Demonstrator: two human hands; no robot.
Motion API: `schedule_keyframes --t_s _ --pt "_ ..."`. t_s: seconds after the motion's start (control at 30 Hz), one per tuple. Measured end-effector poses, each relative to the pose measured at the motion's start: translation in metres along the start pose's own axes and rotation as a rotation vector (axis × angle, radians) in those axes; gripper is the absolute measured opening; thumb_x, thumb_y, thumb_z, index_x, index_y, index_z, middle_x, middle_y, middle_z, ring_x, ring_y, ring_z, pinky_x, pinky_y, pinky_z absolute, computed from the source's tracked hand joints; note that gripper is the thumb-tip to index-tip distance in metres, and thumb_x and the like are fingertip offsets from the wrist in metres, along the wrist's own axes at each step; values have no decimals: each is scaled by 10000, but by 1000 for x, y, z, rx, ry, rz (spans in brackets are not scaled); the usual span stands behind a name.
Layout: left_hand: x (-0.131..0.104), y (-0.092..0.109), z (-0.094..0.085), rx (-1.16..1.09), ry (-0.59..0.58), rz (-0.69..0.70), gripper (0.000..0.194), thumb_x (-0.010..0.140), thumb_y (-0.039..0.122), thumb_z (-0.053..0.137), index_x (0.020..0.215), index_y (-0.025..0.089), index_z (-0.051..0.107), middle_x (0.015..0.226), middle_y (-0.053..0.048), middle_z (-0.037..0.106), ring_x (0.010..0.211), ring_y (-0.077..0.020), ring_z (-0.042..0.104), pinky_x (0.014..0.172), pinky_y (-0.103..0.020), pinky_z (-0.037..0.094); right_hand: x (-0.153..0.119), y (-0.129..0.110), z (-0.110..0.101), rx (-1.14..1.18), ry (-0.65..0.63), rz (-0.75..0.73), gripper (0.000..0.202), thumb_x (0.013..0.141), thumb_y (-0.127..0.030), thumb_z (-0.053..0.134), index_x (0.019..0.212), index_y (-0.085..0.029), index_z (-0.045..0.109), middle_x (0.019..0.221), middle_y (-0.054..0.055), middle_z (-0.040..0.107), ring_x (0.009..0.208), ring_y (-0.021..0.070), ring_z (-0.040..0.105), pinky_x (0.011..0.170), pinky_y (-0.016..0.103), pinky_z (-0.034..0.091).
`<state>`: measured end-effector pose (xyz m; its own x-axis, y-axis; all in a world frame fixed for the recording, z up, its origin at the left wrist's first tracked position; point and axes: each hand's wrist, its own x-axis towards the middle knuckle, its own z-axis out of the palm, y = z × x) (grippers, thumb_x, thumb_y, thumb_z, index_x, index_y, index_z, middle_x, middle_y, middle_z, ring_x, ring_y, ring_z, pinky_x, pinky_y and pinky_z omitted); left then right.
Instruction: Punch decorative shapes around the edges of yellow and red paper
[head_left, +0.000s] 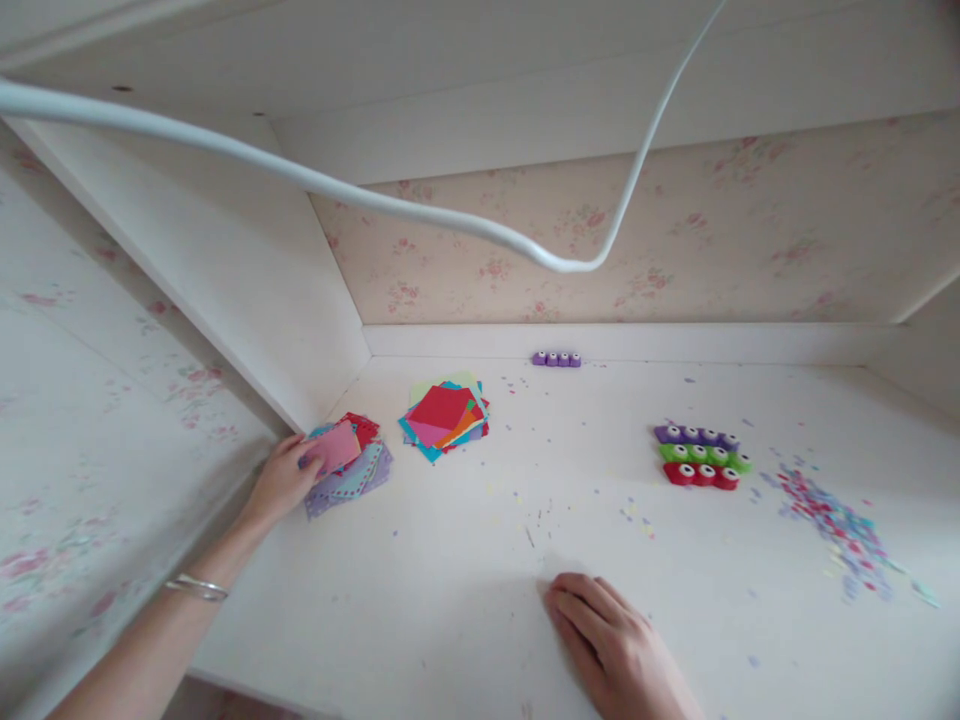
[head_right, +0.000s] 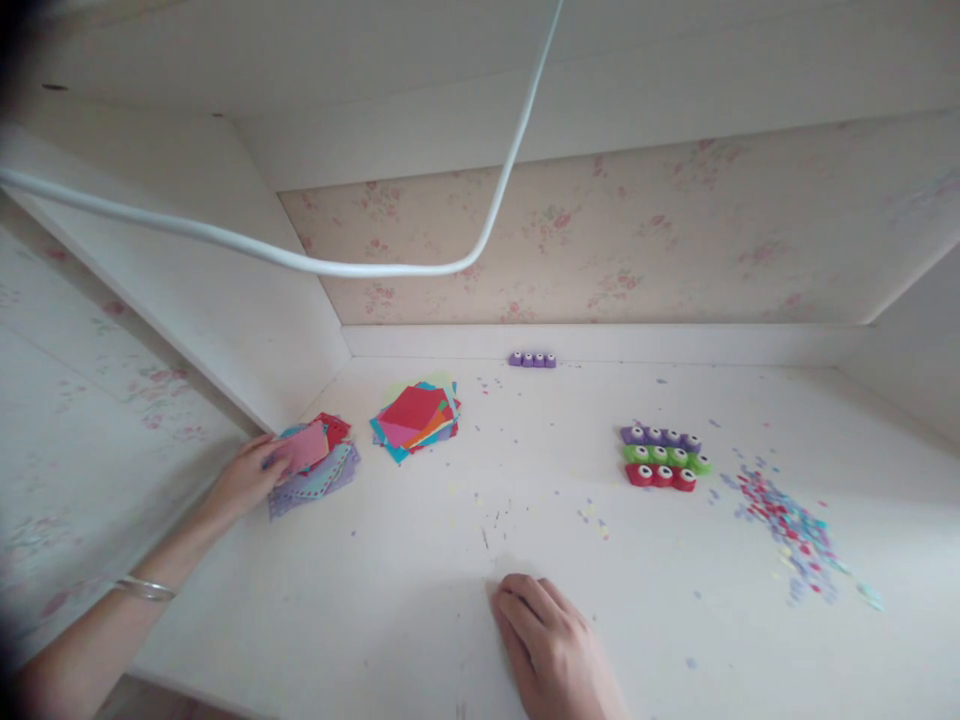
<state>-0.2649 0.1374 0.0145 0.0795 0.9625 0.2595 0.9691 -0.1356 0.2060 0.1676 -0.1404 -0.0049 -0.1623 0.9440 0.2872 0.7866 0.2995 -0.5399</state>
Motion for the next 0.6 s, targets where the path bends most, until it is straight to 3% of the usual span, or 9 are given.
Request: schedule_keyframes --t_s 0.17,0.3,0.6 --pt "-7 21 9 48 -48 81 577 940 486 320 1404 174 465 1536 -88 325 1394 -249 338 1160 -369 258 1 -2 -1 2 -10 6 260 976 -175 406 1093 -244 629 1081 66 661 917 194 657 790 303 576" --pt "-10 31 30 118 -168 138 679 944 555 285 1514 187 261 1596 -60 194 1465 -245 156 1188 -449 103 0 -2 -1 13 -9 0 247 976 -172 412 1093 -238 619 1075 68 656 915 194 649 792 299 567" --pt "10 21 53 184 -369 89 771 911 617 212 1513 135 240 1598 -91 81 1470 -310 69 1146 -583 97 5 -12 -11 47 -39 69 229 979 -161 415 1031 -227 628 1021 54 651 886 198 618 782 325 540"
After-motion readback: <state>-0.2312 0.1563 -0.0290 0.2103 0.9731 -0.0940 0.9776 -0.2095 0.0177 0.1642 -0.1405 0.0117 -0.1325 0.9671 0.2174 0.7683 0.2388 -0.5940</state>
